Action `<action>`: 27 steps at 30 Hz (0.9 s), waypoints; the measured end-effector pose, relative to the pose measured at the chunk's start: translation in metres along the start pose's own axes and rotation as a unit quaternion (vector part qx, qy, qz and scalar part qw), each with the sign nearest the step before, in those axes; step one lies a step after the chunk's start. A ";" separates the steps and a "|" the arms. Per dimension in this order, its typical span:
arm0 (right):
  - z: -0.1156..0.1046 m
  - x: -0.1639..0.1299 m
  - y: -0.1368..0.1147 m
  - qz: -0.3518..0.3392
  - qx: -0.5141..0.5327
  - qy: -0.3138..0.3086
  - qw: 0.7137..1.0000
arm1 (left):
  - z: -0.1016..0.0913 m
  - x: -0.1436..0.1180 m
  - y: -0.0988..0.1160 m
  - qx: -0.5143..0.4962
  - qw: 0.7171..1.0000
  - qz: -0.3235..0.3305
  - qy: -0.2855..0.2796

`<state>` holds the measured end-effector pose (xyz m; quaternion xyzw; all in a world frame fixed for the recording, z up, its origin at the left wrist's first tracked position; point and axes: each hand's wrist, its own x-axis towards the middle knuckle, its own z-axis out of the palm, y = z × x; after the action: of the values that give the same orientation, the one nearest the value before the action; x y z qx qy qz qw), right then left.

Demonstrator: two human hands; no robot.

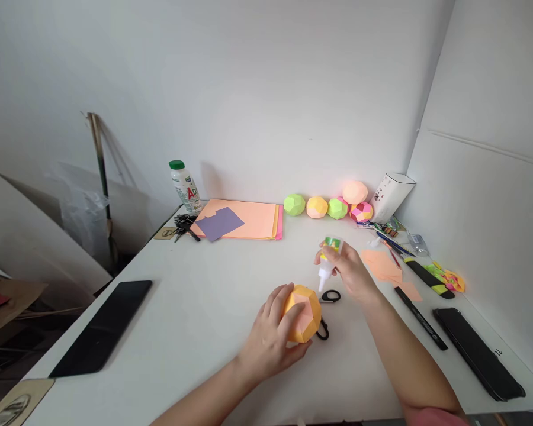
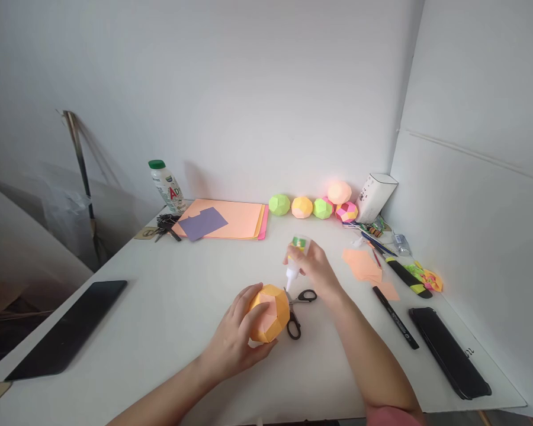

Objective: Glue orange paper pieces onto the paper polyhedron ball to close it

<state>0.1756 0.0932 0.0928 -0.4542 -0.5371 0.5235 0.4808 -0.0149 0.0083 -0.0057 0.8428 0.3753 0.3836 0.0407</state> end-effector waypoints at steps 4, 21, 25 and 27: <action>-0.042 0.006 0.013 0.013 0.153 0.065 0.986 | 0.000 0.001 0.000 0.039 0.998 0.029 0.045; -0.114 0.017 0.121 -0.070 0.010 0.266 0.961 | 0.010 -0.003 -0.012 0.027 0.994 0.057 0.090; -0.115 0.020 0.134 -0.087 -0.050 0.265 0.959 | 0.011 -0.001 -0.014 0.039 0.995 0.051 0.080; -0.116 0.021 0.137 -0.094 -0.070 0.257 0.959 | 0.011 0.000 -0.015 0.047 0.995 0.043 0.077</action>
<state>0.2860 0.1341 -0.0443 -0.5533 -0.4710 0.3022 0.6170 -0.0165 0.0210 -0.0190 0.8270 0.3587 0.4307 -0.0444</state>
